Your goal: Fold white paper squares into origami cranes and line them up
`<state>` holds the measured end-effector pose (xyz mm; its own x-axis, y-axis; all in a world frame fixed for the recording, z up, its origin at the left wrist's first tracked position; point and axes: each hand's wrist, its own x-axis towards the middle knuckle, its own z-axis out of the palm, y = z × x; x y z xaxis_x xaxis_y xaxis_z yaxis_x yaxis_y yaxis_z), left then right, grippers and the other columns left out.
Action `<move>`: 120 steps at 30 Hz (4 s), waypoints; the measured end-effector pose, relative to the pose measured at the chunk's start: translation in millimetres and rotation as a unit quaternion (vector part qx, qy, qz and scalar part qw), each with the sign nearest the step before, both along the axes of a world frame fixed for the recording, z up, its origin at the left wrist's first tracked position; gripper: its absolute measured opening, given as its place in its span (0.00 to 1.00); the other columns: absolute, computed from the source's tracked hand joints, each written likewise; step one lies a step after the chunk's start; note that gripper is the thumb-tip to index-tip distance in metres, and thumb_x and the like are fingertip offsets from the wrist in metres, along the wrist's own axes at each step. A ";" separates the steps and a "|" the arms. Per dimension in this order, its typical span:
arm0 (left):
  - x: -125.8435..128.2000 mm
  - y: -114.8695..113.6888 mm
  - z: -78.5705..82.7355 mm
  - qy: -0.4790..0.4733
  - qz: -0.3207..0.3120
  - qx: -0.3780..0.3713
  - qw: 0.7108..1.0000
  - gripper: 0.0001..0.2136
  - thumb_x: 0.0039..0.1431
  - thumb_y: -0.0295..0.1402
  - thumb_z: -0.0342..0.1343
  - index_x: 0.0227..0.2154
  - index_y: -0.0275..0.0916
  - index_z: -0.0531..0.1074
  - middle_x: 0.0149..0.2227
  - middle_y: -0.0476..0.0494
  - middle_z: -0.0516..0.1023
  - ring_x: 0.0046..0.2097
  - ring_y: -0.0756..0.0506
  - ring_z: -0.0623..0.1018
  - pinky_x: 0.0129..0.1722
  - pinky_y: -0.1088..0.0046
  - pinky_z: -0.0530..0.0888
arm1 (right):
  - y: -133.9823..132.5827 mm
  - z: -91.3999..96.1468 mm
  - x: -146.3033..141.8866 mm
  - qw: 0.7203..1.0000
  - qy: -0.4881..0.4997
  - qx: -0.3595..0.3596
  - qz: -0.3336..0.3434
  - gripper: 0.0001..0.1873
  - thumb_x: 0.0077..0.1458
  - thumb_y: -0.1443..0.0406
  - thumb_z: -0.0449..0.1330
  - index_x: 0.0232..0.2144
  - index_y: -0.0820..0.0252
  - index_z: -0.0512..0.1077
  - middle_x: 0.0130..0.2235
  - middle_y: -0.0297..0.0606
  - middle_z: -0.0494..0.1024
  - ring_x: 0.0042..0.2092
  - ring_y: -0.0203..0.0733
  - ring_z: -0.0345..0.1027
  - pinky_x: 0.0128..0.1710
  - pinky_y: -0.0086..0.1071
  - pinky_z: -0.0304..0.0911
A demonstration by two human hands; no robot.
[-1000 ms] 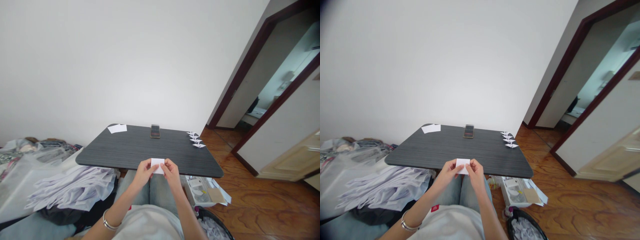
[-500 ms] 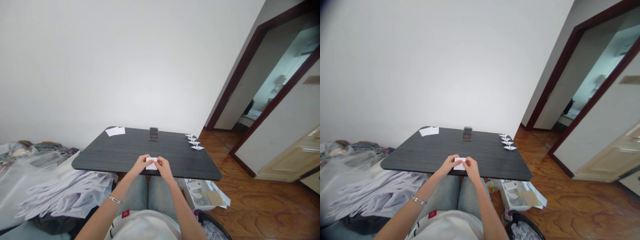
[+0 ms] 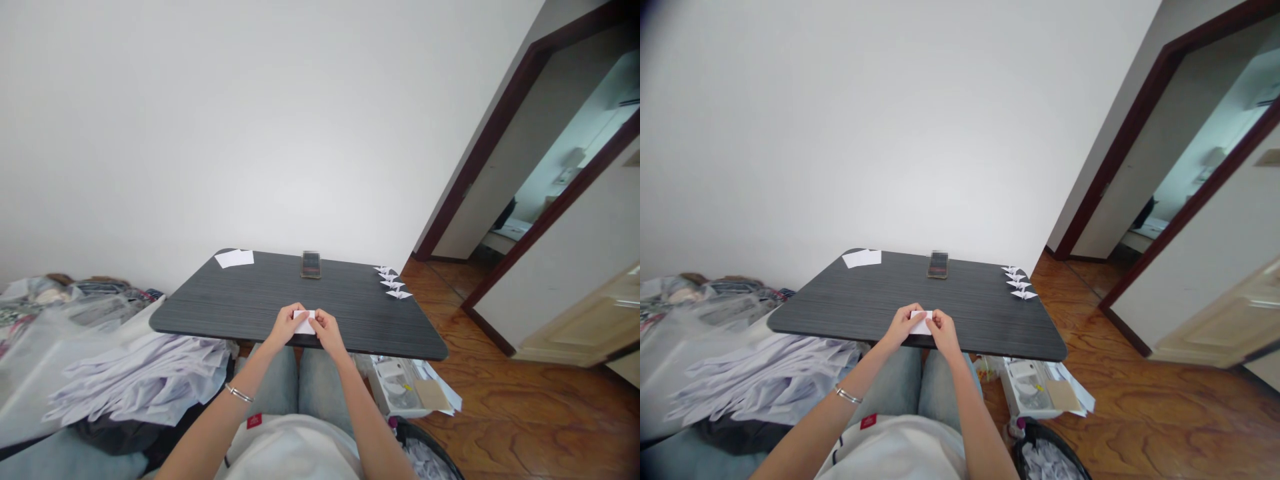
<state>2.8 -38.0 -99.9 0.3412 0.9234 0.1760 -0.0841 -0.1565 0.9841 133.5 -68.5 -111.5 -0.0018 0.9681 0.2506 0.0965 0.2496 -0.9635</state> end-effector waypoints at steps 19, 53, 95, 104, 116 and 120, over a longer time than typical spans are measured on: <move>2.4 -0.8 0.7 -0.076 0.079 -0.026 0.994 0.13 0.44 0.40 0.57 0.18 0.35 0.65 0.16 0.54 0.66 0.19 0.54 0.63 0.20 0.80 0.58 | -5.7 -1.1 3.1 0.996 0.056 -0.027 -0.070 0.07 0.45 0.63 0.55 0.21 0.62 0.66 0.17 0.27 0.65 0.16 0.29 0.56 0.13 0.22 0.50; -1.6 0.3 -0.7 -0.026 0.004 0.010 1.000 0.16 0.50 0.43 0.51 0.20 0.33 0.70 0.17 0.51 0.67 0.21 0.53 0.63 0.21 0.78 0.59 | -6.4 -1.4 4.1 0.996 0.058 -0.011 -0.065 0.14 0.46 0.57 0.57 0.18 0.60 0.66 0.15 0.29 0.66 0.16 0.30 0.58 0.15 0.23 0.57; -2.0 -2.7 0.9 -0.030 -0.001 0.073 0.997 0.07 0.42 0.33 0.61 0.19 0.34 0.71 0.22 0.49 0.71 0.27 0.50 0.70 0.29 0.75 0.65 | -6.1 -8.4 6.2 0.985 0.165 0.018 -0.056 0.07 0.38 0.64 0.64 0.24 0.61 0.73 0.23 0.33 0.76 0.25 0.38 0.70 0.23 0.29 0.67; -1.5 -4.1 0.9 -0.036 -0.001 0.063 0.997 0.09 0.47 0.35 0.57 0.20 0.34 0.67 0.19 0.52 0.68 0.24 0.52 0.66 0.26 0.77 0.61 | -7.7 -6.7 5.0 0.984 0.164 0.013 -0.071 0.05 0.37 0.66 0.65 0.21 0.61 0.73 0.19 0.33 0.76 0.22 0.37 0.70 0.26 0.30 0.66; 1.2 -5.6 -0.7 -0.032 0.030 0.066 0.997 0.12 0.47 0.38 0.56 0.18 0.35 0.64 0.18 0.53 0.65 0.22 0.53 0.63 0.23 0.78 0.59 | -9.3 -3.3 3.9 0.984 0.155 0.013 -0.091 0.08 0.39 0.62 0.64 0.21 0.62 0.71 0.20 0.34 0.76 0.24 0.39 0.71 0.28 0.32 0.67; 0.9 -6.1 -1.5 -0.027 0.040 0.072 0.996 0.12 0.47 0.38 0.56 0.19 0.35 0.64 0.18 0.54 0.64 0.22 0.53 0.63 0.23 0.78 0.59 | -8.8 -4.2 3.8 0.983 0.149 0.015 -0.103 0.07 0.39 0.63 0.64 0.21 0.62 0.72 0.19 0.33 0.75 0.24 0.39 0.70 0.29 0.31 0.66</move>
